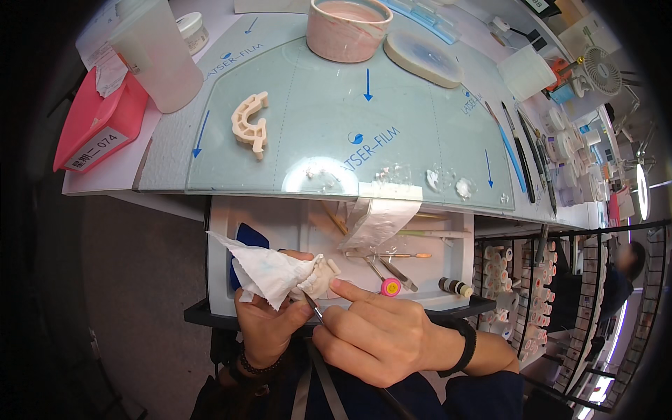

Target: Applying and carving ceramic material on a dental bridge model.

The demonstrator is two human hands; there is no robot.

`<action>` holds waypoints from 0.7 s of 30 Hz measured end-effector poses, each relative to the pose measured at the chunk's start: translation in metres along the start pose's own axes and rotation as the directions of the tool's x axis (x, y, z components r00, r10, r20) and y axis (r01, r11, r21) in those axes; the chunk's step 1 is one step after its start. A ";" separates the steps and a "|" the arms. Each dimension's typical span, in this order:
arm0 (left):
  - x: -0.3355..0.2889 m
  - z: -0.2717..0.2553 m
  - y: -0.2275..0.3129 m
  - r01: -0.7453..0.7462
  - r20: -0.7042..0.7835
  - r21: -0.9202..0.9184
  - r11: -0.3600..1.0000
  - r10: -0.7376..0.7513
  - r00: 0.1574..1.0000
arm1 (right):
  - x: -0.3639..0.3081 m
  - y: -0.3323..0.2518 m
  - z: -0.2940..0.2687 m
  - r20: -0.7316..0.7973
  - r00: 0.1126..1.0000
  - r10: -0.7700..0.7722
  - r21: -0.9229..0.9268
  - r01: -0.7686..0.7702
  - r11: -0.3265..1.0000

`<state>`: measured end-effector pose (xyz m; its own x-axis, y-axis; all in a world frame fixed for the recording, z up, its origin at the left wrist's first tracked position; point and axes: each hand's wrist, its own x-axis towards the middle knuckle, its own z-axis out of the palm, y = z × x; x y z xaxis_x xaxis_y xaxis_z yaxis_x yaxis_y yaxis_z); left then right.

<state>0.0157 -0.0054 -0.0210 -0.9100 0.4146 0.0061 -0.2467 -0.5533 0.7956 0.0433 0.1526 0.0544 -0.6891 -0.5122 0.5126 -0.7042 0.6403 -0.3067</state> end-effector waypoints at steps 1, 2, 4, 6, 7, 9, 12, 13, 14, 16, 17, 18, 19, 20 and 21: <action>0.000 0.000 0.000 -0.018 0.012 0.014 1.000 0.018 1.000 | 0.000 0.000 0.000 0.007 1.000 0.000 0.002 0.000 1.000; 0.000 0.000 0.000 -0.018 0.011 0.015 1.000 0.018 1.000 | 0.000 0.000 0.000 0.007 1.000 0.000 0.003 0.000 1.000; 0.000 0.000 0.000 -0.024 0.012 0.010 1.000 0.024 1.000 | 0.000 0.000 0.000 0.005 1.000 -0.004 -0.003 0.004 1.000; 0.000 -0.001 -0.001 -0.026 0.014 0.018 0.999 0.026 1.000 | -0.002 0.000 0.004 -0.025 1.000 0.001 -0.012 -0.001 1.000; 0.000 -0.001 -0.002 -0.029 0.014 0.027 0.999 0.029 0.999 | -0.002 -0.001 0.005 -0.055 0.999 0.003 -0.020 -0.005 1.000; 0.000 0.000 -0.001 -0.009 0.008 0.018 1.000 0.009 1.000 | -0.002 -0.001 0.004 -0.057 0.998 0.013 -0.014 -0.014 1.000; 0.000 -0.001 0.000 0.001 0.005 0.008 1.000 -0.001 1.000 | 0.001 0.000 0.000 -0.019 1.000 0.007 -0.016 -0.007 1.000; 0.001 -0.001 0.000 -0.008 0.010 0.006 1.000 0.008 1.000 | 0.001 0.000 -0.001 0.019 1.000 -0.007 -0.025 0.007 1.000; 0.000 0.000 0.001 -0.008 0.010 0.007 1.000 0.008 1.000 | 0.001 0.000 -0.001 0.019 1.000 -0.007 -0.025 0.007 1.000; 0.000 0.001 0.001 -0.006 -0.003 0.013 1.000 0.006 1.000 | 0.001 0.000 -0.001 0.012 1.000 0.015 0.024 -0.015 1.000; 0.000 0.001 0.001 -0.006 -0.003 0.013 1.000 0.007 1.000 | 0.000 0.000 -0.001 0.012 1.000 0.014 0.025 -0.015 1.000; 0.000 0.000 0.001 -0.015 -0.003 0.038 0.999 0.015 1.000 | 0.000 0.000 -0.002 0.012 1.000 0.019 0.036 -0.019 0.999; 0.000 0.001 0.001 -0.022 -0.001 0.062 0.998 0.022 1.000 | -0.001 0.000 -0.002 0.013 1.000 0.025 0.045 -0.025 0.999; 0.000 0.001 0.002 -0.022 0.000 0.061 0.998 0.022 1.000 | -0.001 0.000 -0.002 0.013 1.000 0.025 0.044 -0.026 0.999; 0.000 0.001 0.003 -0.003 -0.005 0.044 0.999 0.004 1.000 | 0.000 0.000 -0.001 0.004 1.000 0.021 0.036 -0.021 0.999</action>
<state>0.0154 -0.0062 -0.0177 -0.9126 0.4089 0.0060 -0.2288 -0.5227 0.8213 0.0435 0.1535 0.0550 -0.7044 -0.5013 0.5025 -0.6953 0.6298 -0.3463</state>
